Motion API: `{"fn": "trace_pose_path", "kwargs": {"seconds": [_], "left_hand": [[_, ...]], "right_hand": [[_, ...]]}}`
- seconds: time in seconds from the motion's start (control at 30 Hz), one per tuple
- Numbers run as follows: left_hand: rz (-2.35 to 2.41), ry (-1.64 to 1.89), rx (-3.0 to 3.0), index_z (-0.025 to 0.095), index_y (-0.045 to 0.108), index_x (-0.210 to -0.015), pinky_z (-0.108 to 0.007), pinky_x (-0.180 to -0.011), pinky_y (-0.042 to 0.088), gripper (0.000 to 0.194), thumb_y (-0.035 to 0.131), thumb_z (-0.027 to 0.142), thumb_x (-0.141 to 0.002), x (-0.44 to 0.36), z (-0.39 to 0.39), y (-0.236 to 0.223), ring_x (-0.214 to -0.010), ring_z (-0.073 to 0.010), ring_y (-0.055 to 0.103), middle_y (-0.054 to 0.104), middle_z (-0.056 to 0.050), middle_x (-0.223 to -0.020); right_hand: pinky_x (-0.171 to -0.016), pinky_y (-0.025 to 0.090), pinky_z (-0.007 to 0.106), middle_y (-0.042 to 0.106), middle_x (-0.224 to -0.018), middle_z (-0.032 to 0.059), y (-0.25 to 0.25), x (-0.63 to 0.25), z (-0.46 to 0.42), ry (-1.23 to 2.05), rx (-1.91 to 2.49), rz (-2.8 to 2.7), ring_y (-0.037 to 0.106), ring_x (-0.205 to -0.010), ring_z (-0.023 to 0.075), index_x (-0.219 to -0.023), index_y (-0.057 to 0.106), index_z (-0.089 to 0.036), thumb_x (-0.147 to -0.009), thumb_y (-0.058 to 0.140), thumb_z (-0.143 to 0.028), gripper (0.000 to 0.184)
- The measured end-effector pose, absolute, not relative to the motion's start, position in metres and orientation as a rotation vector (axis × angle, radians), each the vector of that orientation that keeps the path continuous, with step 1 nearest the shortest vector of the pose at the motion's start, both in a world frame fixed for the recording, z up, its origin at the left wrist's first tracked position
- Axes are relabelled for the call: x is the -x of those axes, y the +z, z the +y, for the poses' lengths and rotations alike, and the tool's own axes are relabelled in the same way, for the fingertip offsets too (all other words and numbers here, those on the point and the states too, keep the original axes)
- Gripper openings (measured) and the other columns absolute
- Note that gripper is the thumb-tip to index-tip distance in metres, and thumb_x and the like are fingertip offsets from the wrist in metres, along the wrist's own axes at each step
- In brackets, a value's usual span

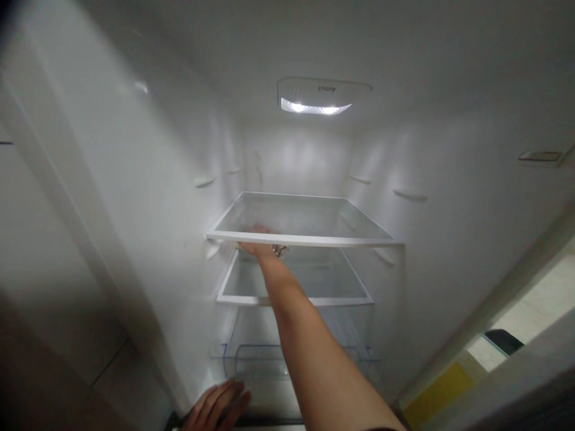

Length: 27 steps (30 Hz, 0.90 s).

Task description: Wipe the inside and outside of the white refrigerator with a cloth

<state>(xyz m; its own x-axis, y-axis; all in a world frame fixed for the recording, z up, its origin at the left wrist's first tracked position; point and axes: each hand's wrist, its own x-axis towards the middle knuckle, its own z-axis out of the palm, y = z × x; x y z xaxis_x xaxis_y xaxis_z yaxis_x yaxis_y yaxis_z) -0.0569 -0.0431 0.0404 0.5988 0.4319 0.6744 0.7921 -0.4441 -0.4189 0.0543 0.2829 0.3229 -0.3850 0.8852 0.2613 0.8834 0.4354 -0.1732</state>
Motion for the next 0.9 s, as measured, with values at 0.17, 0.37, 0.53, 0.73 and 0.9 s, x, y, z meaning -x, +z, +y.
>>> {"fn": "trace_pose_path", "kwargs": {"seconds": [0.17, 0.37, 0.53, 0.73, 0.9], "left_hand": [[-0.992, -0.669, 2.132, 0.032, 0.076, -0.143, -0.035, -0.135, 0.032, 0.051, 0.053, 0.017, -0.101, 0.052, -0.049, 0.064, -0.130, -0.0195, 0.067, 0.080, 0.001, -0.136], [-1.141, -0.665, 2.226, 0.028, 0.064, -0.159, -0.032, -0.124, 0.045, 0.073, 0.062, 0.018, -0.086, 0.044, -0.069, 0.088, -0.142, -0.0212, 0.060, 0.074, 0.000, -0.152], [-1.156, -0.656, 2.228, 0.029, 0.060, -0.163, -0.033, -0.120, 0.051, 0.074, 0.064, 0.021, -0.089, 0.044, -0.074, 0.085, -0.144, -0.0211, 0.060, 0.073, 0.001, -0.155], [-1.041, -0.669, 2.178, 0.030, 0.066, -0.156, -0.032, -0.125, 0.045, 0.071, 0.063, 0.019, -0.087, 0.051, -0.058, 0.072, -0.140, -0.0206, 0.063, 0.077, 0.001, -0.148], [-0.941, -0.601, 2.081, 0.033, 0.072, -0.150, -0.033, -0.133, 0.039, 0.052, 0.056, 0.028, -0.101, 0.059, -0.044, 0.048, -0.141, -0.0205, 0.065, 0.081, 0.002, -0.143]], "right_hand": [[-0.100, 0.055, 0.034, 0.082, -0.126, 0.0079, 0.322, -0.069, 0.238, 0.017, 1.372, -2.469, 0.074, -0.116, 0.0266, -0.129, 0.084, -0.028, -0.107, 0.057, -0.053, 0.042], [-0.104, 0.051, 0.025, 0.078, -0.126, -0.0027, 0.309, -0.120, 0.156, 0.031, 1.070, -2.672, 0.073, -0.122, 0.0200, -0.132, 0.082, -0.046, -0.098, 0.070, -0.069, 0.043], [-0.102, 0.053, 0.031, 0.078, -0.127, 0.0052, 0.313, -0.183, 0.167, 0.009, 1.372, -2.499, 0.073, -0.120, 0.0243, -0.133, 0.083, -0.037, -0.105, 0.060, -0.061, 0.043], [-0.114, 0.050, 0.055, 0.073, -0.140, 0.0253, 0.310, -0.260, 0.230, -0.050, 1.949, -1.809, 0.066, -0.135, 0.0383, -0.136, 0.079, -0.017, -0.110, 0.053, -0.042, 0.045], [-0.114, 0.051, 0.052, 0.061, -0.156, 0.0280, 0.309, -0.257, 0.276, -0.119, 1.950, -1.412, 0.061, -0.141, 0.0384, -0.169, 0.050, -0.015, -0.111, 0.055, -0.046, 0.067]]}}
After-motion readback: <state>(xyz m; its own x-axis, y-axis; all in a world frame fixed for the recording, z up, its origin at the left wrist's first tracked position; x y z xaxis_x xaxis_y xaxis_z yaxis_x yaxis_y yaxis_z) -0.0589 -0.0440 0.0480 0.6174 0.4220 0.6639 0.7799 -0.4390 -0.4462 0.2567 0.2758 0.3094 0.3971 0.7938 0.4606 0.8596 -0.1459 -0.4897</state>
